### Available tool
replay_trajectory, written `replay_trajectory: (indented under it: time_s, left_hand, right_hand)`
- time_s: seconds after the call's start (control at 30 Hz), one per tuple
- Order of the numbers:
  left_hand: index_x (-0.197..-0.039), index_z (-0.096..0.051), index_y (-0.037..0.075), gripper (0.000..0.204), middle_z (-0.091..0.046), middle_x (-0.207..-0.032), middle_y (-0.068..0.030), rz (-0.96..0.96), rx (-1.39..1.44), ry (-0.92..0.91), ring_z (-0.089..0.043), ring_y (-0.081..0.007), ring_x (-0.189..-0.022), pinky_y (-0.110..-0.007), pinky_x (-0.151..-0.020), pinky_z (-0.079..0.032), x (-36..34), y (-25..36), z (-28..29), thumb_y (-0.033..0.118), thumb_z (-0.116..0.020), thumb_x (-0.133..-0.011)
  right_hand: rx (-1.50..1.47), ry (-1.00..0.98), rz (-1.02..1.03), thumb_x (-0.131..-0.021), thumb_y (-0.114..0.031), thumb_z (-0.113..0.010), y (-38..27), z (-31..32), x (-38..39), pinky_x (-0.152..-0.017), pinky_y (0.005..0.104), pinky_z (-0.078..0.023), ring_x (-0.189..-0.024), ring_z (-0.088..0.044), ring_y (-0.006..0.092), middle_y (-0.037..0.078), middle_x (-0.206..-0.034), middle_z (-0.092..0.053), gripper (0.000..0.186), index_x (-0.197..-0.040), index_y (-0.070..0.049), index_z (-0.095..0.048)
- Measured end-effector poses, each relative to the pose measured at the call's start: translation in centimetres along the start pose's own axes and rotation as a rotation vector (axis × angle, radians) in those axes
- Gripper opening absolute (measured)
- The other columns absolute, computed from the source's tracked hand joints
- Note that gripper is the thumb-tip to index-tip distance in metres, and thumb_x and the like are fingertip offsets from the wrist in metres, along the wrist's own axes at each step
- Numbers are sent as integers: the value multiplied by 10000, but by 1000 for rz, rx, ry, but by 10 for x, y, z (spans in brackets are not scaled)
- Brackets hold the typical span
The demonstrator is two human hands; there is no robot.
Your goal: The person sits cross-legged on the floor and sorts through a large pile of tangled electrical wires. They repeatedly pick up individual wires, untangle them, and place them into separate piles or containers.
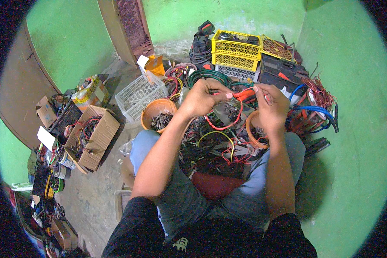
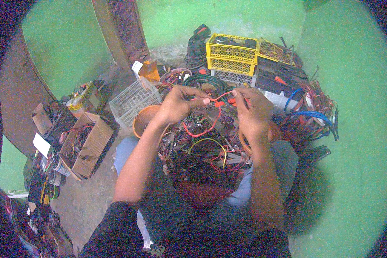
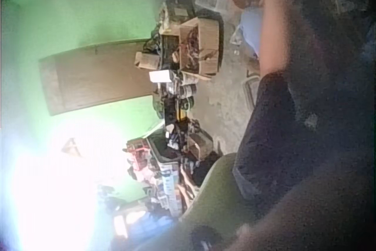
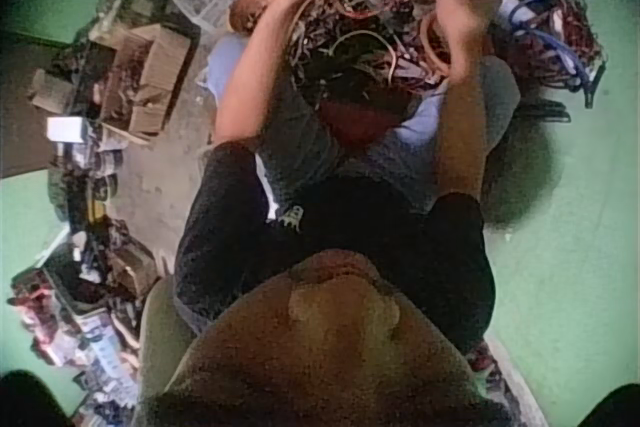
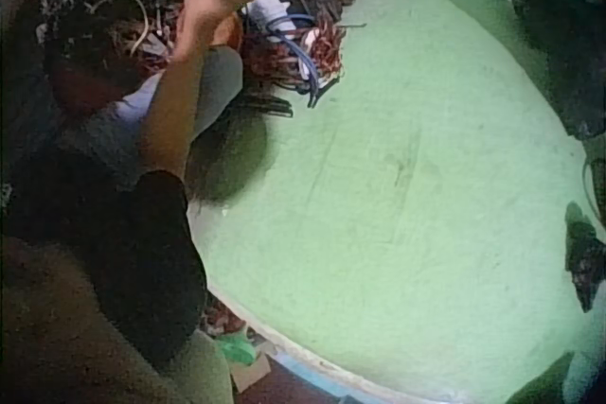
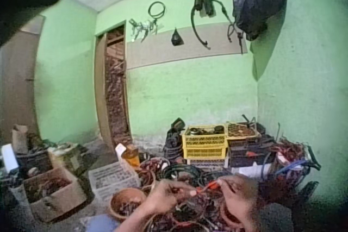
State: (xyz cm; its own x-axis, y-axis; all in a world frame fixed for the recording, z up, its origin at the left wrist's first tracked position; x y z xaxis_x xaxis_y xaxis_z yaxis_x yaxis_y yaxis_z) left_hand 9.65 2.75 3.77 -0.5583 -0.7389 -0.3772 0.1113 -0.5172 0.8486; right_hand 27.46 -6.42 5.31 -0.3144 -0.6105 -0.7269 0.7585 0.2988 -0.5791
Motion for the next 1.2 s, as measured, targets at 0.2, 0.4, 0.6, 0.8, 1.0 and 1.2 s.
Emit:
replay_trajectory:
  time_s: [0.2, 0.4, 0.6, 0.8, 1.0, 1.2]
  left_hand:
    - [-901, -713, -6, 156, -615, -714, 6, -29, 207, -8, -492, -72, -621, -258, -567, -398, -3, 0, -7, 133, -719, -832]
    - [-884, -661, -5, 96, -667, -833, -72, -127, 344, 136, -597, -130, -753, -266, -709, -490, -6, 4, -6, 91, -666, -874]
    - [-874, -573, -2, 66, -684, -939, -147, -80, 513, 83, -657, -206, -929, -327, -862, -526, -2, 9, -9, 49, -591, -913]
    - [-906, -561, -1, 81, -688, -928, -141, -75, 475, 113, -658, -168, -840, -301, -752, -541, -3, 4, -5, 75, -574, -930]
    - [-892, -590, -6, 92, -685, -842, -114, -66, 377, 192, -650, -144, -736, -278, -689, -534, -6, 0, -1, 83, -602, -915]
    - [-865, -609, -8, 93, -682, -809, -87, -113, 189, 267, -643, -129, -729, -276, -688, -528, -3, 0, 4, 78, -629, -895]
  right_hand:
    - [-267, -13, -220, -879, -176, -650, 23, -17, 2, -674, 314, -512, -739, -674, 196, 131, -827, -696, 175, -904, -6, -687]
    - [-489, -161, -156, -874, -83, -650, 26, -51, 12, -641, 285, -496, -685, -634, 139, 101, -749, -680, 108, -886, 21, -675]
    - [-528, -220, -175, -855, -76, -666, 29, -58, 15, -645, 286, -500, -697, -642, 140, 101, -766, -691, 98, -868, 20, -684]
    - [-477, -228, -199, -853, -82, -671, 30, -54, 12, -664, 280, -495, -711, -636, 132, 91, -748, -681, 110, -847, 28, -681]
    - [-447, -287, -232, -860, -110, -670, 35, -56, 10, -678, 289, -485, -704, -613, 135, 50, -737, -662, 117, -855, 7, -673]
    - [-545, -368, -77, -852, -105, -675, 7, -51, 15, -687, 290, -478, -750, -612, 133, 55, -805, -672, 106, -899, -9, -674]
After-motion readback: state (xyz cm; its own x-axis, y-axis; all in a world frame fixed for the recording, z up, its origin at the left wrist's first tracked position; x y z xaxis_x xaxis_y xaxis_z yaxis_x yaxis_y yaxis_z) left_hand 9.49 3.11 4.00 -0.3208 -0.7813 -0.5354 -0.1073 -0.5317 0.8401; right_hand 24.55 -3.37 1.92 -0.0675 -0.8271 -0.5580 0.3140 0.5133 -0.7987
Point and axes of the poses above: each hand's wrist, its own x-axis away from the middle knuckle, its own z-axis out of the back of the hand, y = z × x, the point moved 6 cm from there along -x, towards the middle knuckle
